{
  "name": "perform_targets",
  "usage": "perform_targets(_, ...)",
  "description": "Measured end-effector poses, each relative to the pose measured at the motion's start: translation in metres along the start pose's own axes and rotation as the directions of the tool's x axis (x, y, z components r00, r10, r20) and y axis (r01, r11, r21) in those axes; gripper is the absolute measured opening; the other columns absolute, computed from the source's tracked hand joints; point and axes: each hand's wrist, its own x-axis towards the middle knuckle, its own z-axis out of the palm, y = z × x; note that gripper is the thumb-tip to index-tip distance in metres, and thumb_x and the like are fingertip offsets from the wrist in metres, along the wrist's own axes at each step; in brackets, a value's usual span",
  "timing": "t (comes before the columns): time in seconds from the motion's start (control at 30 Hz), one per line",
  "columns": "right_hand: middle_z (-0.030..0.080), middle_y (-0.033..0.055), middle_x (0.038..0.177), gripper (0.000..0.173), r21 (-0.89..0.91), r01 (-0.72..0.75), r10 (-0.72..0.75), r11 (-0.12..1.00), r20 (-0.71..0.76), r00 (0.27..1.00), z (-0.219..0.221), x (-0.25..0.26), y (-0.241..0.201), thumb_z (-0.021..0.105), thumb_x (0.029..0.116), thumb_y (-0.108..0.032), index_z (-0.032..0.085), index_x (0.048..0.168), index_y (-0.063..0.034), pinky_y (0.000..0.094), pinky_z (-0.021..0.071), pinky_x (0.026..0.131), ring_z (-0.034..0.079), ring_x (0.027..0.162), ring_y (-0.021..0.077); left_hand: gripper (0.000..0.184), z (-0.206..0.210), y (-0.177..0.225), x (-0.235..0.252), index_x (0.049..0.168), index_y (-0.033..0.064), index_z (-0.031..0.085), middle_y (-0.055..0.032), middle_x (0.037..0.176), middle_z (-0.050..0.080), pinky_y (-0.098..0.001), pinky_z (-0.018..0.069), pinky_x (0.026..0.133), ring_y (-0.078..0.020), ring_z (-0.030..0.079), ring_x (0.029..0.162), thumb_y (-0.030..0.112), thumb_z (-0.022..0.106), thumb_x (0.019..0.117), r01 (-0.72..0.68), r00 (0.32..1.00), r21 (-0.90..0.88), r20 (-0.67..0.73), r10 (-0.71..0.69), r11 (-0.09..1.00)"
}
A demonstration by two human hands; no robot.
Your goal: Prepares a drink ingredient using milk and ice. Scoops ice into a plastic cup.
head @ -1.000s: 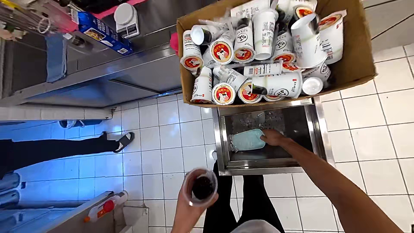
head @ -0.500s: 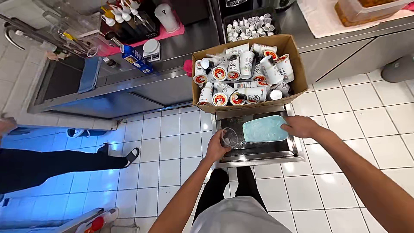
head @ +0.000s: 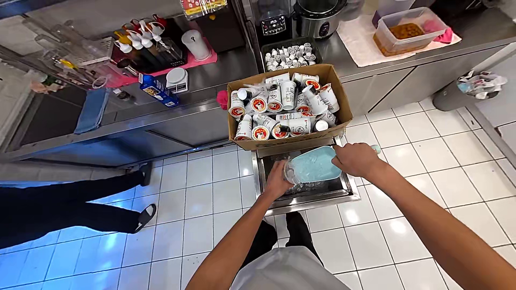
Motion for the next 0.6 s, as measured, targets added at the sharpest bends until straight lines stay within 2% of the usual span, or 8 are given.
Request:
perform_targets(0.17,0.072,0.0132,0.095,0.042,0.029,0.017,-0.017,0.999,0.009,1.0,0.011,0.007,0.011,0.043,0.1047,-0.043,0.068,0.109,-0.0096,0.0532,0.0539,0.081,0.07,0.094,0.0333,0.088,0.0,0.0,0.004,0.144,0.0193,0.054,-0.008,0.136,0.06,-0.0468,0.0514,0.106,-0.0229,0.059,0.125,0.029,0.094,0.0666,-0.019,1.0,0.005,-0.012,0.02,1.0)
perform_targets(0.33,0.071,0.0123,0.092,0.041,0.03,0.012,-0.012,0.999,0.004,1.0,0.014,0.012,0.018,0.042,0.1049,-0.043,0.066,0.105,-0.0103,0.0525,0.0537,0.079,0.07,0.092,0.0323,0.088,0.0,-0.004,0.006,0.144,0.0184,0.054,-0.0073,0.137,0.06,-0.0465,0.0509,0.107,-0.022,0.059,0.126,0.027,0.094,0.0661,0.002,0.999,-0.021,-0.033,-0.002,1.0)
perform_targets(0.43,0.071,0.0136,0.091,0.042,0.13,0.03,-0.033,0.991,0.024,0.999,0.028,0.024,0.032,0.042,0.105,-0.044,0.067,0.106,-0.0104,0.0553,0.0541,0.076,0.07,0.092,0.0346,0.085,-0.001,-0.005,0.006,0.143,0.0187,0.055,-0.0049,0.138,0.06,-0.0452,0.0495,0.109,-0.0189,0.058,0.128,0.029,0.093,0.0675,-0.009,0.999,-0.058,-0.045,0.006,0.998)
perform_targets(0.53,0.071,0.0138,0.094,0.043,0.261,0.053,-0.068,0.964,0.051,0.996,0.048,0.034,0.045,0.042,0.1055,-0.045,0.067,0.116,-0.0122,0.057,0.0546,0.077,0.07,0.094,0.0347,0.089,-0.005,-0.005,0.006,0.144,0.0168,0.054,-0.0049,0.139,0.061,-0.0435,0.0465,0.112,-0.0173,0.057,0.13,0.034,0.094,0.0668,-0.006,0.998,-0.069,-0.055,0.003,0.998)
perform_targets(0.6,0.071,0.0124,0.091,0.04,0.338,0.074,-0.09,0.938,0.032,0.995,0.062,0.037,0.053,0.044,0.1054,-0.044,0.068,0.114,-0.0133,0.0576,0.0548,0.076,0.071,0.091,0.0333,0.091,-0.008,-0.008,0.005,0.145,0.0177,0.054,-0.0027,0.139,0.061,-0.0416,0.0461,0.113,-0.0147,0.057,0.13,0.036,0.095,0.0654,-0.001,0.998,-0.082,-0.068,-0.005,0.997)
